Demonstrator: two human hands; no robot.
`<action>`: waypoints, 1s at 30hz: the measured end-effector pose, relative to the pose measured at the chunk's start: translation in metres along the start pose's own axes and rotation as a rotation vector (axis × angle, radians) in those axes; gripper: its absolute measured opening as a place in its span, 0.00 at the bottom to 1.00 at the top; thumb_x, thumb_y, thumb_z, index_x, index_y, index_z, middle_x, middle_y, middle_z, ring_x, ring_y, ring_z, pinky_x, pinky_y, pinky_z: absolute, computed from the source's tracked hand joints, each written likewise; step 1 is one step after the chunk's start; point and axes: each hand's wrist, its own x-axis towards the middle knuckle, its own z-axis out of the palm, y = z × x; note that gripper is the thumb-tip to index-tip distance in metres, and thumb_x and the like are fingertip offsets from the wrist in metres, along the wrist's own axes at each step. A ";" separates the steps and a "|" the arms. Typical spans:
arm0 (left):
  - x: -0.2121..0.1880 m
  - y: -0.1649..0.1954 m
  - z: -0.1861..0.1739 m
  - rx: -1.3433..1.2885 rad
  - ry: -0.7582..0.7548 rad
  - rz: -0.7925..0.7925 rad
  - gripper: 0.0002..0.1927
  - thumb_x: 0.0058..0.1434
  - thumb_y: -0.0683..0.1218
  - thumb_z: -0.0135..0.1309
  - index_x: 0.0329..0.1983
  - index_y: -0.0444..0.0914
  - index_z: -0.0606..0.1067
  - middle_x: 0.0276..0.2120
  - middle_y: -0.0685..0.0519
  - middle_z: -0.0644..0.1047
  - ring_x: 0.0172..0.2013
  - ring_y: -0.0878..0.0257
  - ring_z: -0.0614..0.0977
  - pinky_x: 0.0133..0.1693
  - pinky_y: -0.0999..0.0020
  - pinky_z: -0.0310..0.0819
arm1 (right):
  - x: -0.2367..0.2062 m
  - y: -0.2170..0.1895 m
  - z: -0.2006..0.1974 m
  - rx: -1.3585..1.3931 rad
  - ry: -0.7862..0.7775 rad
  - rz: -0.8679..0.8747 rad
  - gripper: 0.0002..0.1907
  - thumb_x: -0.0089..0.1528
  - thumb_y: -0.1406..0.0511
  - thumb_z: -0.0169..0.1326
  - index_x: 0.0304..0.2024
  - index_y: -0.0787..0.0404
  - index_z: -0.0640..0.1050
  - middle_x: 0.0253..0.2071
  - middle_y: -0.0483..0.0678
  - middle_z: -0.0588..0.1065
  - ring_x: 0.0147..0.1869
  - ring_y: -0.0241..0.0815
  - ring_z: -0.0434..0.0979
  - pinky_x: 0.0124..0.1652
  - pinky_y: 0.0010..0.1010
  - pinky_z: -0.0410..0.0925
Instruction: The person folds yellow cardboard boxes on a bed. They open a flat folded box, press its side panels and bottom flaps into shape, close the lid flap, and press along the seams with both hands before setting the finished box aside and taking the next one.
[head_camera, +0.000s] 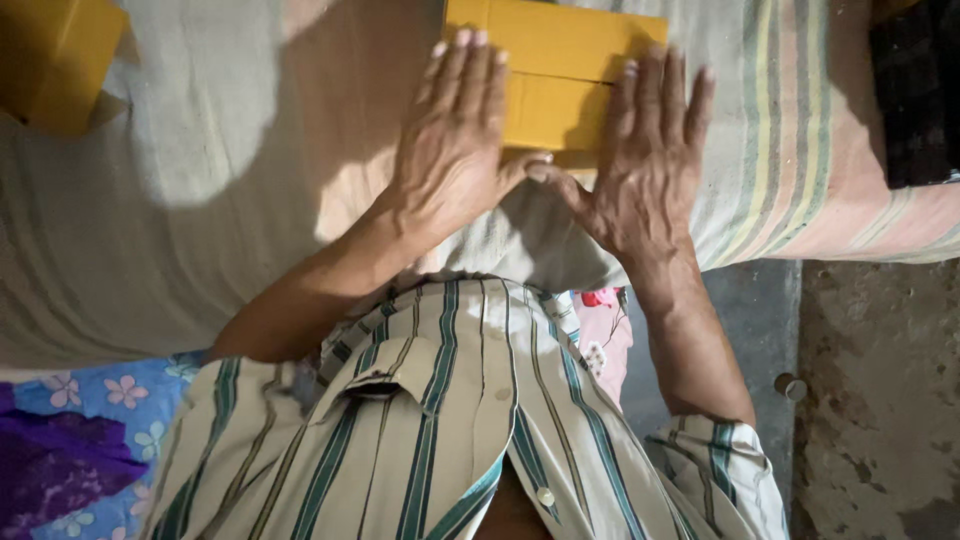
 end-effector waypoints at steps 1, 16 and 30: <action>0.004 0.004 -0.001 0.068 -0.008 0.071 0.55 0.65 0.70 0.53 0.75 0.23 0.52 0.75 0.30 0.51 0.76 0.40 0.49 0.75 0.45 0.38 | 0.003 -0.005 0.000 0.117 -0.014 -0.061 0.60 0.65 0.30 0.31 0.74 0.76 0.59 0.76 0.69 0.55 0.82 0.64 0.50 0.75 0.55 0.38; 0.003 -0.037 0.018 -0.809 0.293 -0.216 0.37 0.76 0.63 0.33 0.78 0.35 0.58 0.71 0.40 0.64 0.70 0.50 0.69 0.68 0.59 0.65 | 0.005 0.028 0.023 1.012 0.138 0.419 0.27 0.73 0.55 0.46 0.65 0.68 0.69 0.58 0.59 0.77 0.58 0.50 0.80 0.53 0.39 0.73; 0.011 -0.062 0.018 -1.308 -0.076 -0.215 0.47 0.59 0.72 0.54 0.66 0.30 0.68 0.56 0.40 0.78 0.55 0.54 0.80 0.54 0.62 0.75 | -0.014 0.025 0.050 1.579 -0.035 0.561 0.36 0.67 0.47 0.48 0.65 0.70 0.71 0.58 0.52 0.76 0.61 0.39 0.75 0.60 0.30 0.67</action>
